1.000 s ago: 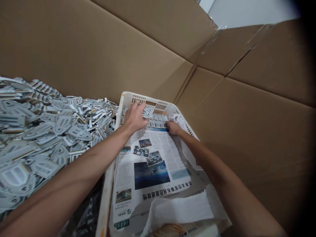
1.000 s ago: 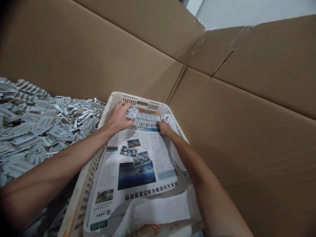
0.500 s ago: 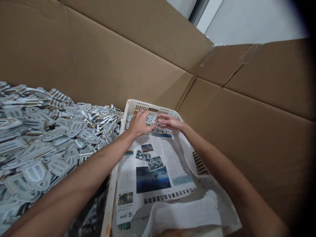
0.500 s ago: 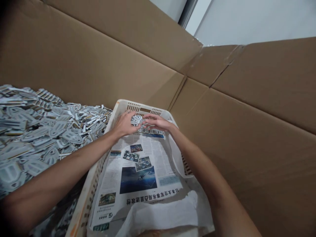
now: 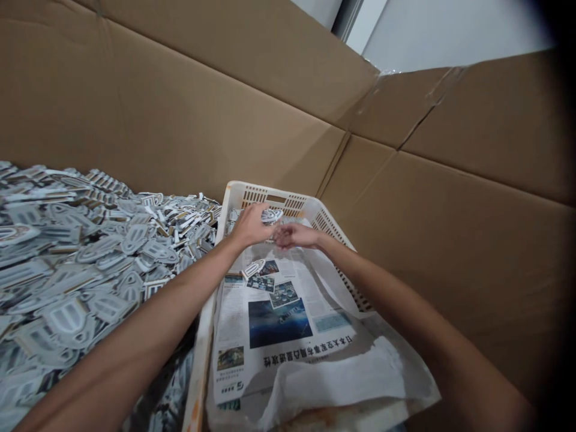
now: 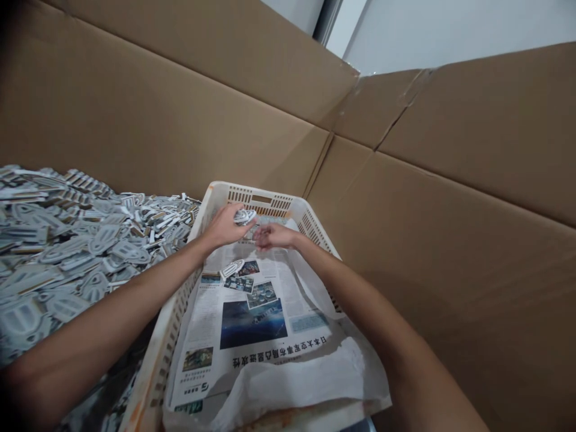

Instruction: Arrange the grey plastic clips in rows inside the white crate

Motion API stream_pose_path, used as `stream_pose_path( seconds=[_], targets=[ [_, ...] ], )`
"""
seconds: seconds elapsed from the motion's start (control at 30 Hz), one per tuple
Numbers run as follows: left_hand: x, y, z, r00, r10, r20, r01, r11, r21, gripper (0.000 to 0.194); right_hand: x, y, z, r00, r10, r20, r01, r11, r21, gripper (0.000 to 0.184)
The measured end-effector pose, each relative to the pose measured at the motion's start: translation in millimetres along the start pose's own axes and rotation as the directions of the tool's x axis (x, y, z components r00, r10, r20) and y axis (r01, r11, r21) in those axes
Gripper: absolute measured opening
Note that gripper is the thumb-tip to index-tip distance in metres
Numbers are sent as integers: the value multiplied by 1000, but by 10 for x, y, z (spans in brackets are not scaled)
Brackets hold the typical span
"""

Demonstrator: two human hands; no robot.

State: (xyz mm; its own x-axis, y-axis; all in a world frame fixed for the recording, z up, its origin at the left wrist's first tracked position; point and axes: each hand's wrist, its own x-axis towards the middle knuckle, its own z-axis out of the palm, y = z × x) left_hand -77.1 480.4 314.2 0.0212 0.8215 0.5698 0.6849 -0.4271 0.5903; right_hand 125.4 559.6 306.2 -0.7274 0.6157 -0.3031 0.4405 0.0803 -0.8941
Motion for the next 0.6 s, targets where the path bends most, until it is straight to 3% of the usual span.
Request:
stream_pose_path(
  seconds=[0.07,0.13,0.23,0.3,0.37,0.43,0.6],
  targets=[
    [-8,-11,-15,1000,17,-17,-15,991,134,19,-6,98,9,993,105,46,-95,979,-181,36],
    [-18,-2,-42,999,23,-41,-13,972,236,22,-4,157,85,993,103,57,-76,932,-354,38],
    [-24,34,-90,991,15,-130,24,955,297,24,17,178,335,993,-86,80,117,797,-592,48],
    [-20,54,-116,981,11,-194,49,951,306,24,48,170,564,964,-226,141,258,659,-707,60],
    [-14,66,-136,969,8,-245,67,953,297,24,102,162,792,924,-315,217,363,548,-754,65],
    [-11,72,-150,959,4,-284,77,959,274,26,179,153,973,894,-353,276,427,485,-763,56],
    [-11,68,-161,941,14,-338,71,968,239,30,356,88,1069,907,-273,320,414,447,-793,45]
  ],
)
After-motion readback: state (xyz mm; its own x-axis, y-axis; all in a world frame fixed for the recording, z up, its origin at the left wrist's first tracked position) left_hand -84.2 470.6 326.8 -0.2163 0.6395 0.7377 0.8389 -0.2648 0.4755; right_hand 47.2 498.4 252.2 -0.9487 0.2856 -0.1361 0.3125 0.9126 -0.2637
